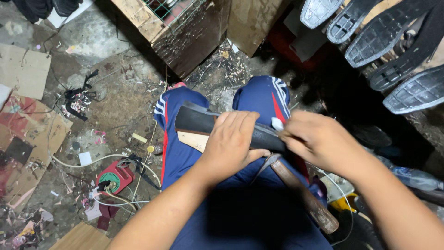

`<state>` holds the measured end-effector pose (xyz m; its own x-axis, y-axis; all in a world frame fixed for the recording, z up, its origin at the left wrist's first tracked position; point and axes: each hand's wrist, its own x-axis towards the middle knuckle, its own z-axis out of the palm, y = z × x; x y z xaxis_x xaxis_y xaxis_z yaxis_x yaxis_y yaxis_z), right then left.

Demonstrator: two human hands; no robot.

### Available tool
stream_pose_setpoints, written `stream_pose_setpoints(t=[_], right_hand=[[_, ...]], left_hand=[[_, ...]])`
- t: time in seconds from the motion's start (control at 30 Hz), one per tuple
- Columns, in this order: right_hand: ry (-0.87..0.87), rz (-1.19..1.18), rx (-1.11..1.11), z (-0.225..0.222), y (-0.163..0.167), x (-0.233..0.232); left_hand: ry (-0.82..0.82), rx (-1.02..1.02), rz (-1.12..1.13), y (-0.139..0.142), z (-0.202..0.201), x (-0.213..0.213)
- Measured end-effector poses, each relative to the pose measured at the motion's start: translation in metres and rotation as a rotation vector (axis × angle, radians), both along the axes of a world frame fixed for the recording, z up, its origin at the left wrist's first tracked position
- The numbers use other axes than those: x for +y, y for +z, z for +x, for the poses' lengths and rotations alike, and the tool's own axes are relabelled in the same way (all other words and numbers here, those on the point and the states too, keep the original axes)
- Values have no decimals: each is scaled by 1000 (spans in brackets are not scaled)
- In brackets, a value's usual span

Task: The person sits on the floor and wipes a lasted shoe upper with a cloth, applies adhesive from a tube to the sole area, then takes a rubber sole, aligns it with the shoe, and presses and rubs the sole firmly onto the shoe with both hands. They place the finished shoe on a wire rack and pick up the next shoe to continue.

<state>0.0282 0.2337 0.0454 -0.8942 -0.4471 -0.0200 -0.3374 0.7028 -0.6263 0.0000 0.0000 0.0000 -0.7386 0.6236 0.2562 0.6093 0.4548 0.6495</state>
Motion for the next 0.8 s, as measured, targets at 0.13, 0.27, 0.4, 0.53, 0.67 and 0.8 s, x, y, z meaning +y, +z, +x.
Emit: stream_pose_setpoints(t=[0.13, 0.27, 0.4, 0.53, 0.67, 0.8], right_hand=[[-128, -170, -179, 13, 13, 22], [-308, -240, -329, 13, 15, 13], [-226, -153, -151, 6, 15, 1], [-207, -117, -94, -3, 22, -13], [-94, -69, -9, -24, 34, -27], [14, -71, 67, -51, 50, -44]], left_hand=[[-18, -11, 19, 10, -7, -11], [-30, -17, 43, 24, -18, -16], [-8, -41, 216, 24, -24, -33], [582, 58, 49, 14, -45, -81], [673, -195, 24, -2, -56, -99], [671, -124, 109, -4, -57, -100]])
